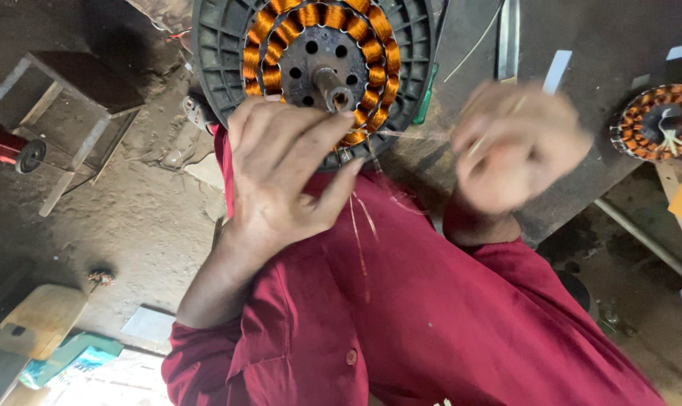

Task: The person works on an electric motor stator, using shears to cut wires and a screwdriver to adjust components. They handle copper windings and connect wires, performing detailed manual adjustments throughout the process.

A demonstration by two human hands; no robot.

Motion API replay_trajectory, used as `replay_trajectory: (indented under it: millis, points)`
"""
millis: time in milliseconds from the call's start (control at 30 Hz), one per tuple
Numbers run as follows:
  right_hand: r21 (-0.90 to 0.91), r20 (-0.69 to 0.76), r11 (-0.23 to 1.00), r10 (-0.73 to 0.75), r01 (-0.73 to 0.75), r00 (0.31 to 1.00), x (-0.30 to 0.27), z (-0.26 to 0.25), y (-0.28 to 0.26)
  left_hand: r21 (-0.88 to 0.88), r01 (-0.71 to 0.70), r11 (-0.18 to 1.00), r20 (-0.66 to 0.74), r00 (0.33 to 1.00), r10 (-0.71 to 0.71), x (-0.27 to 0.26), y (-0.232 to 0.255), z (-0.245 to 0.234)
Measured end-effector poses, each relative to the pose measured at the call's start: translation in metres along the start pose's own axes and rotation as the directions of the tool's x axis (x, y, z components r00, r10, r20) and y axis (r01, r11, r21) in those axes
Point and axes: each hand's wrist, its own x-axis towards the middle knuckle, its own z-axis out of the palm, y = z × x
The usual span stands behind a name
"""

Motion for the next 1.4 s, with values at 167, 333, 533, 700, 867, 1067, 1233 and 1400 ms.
replay_trajectory:
  millis: [167,333,533,700,867,1067,1233,1400]
  points:
    - [0.003,-0.348,0.968,0.235,-0.249,0.908,-0.032,-0.036,0.027,-0.123,-0.017,0.992,-0.005,1.000,0.017,-0.010,-0.010,-0.006]
    - [-0.498,-0.154,0.738,0.441,-0.455,0.884,-0.047,-0.062,0.036,-0.141,-0.067,0.988,-0.045,0.997,0.061,-0.017,-0.015,-0.003]
    - [-0.695,-0.107,0.533,0.586,-0.482,0.803,-0.047,-0.044,0.030,-0.119,-0.118,0.986,-0.119,0.988,0.103,-0.016,-0.013,-0.006]
    - [-0.544,0.190,0.707,0.629,-0.452,0.754,-0.044,-0.016,-0.018,-0.084,-0.192,0.978,-0.079,0.979,0.185,-0.019,0.010,-0.003]
    - [-0.302,0.340,0.941,0.255,-0.152,0.905,-0.045,0.031,-0.047,-0.237,-0.150,0.960,0.022,0.987,0.159,-0.029,0.035,-0.001]
    - [-0.221,0.388,0.971,0.175,-0.092,0.905,-0.058,0.033,-0.041,-0.437,-0.059,0.898,-0.005,0.998,0.063,-0.041,0.039,-0.007]
    - [-0.599,-0.140,0.615,0.551,-0.513,0.823,-0.053,-0.009,-0.009,-0.581,-0.145,0.801,-0.214,0.977,0.022,-0.067,0.027,-0.036]
    - [-0.887,-0.072,0.352,0.535,-0.299,0.842,-0.072,0.000,0.040,-0.702,-0.007,0.712,-0.255,0.936,-0.243,-0.085,0.006,-0.041]
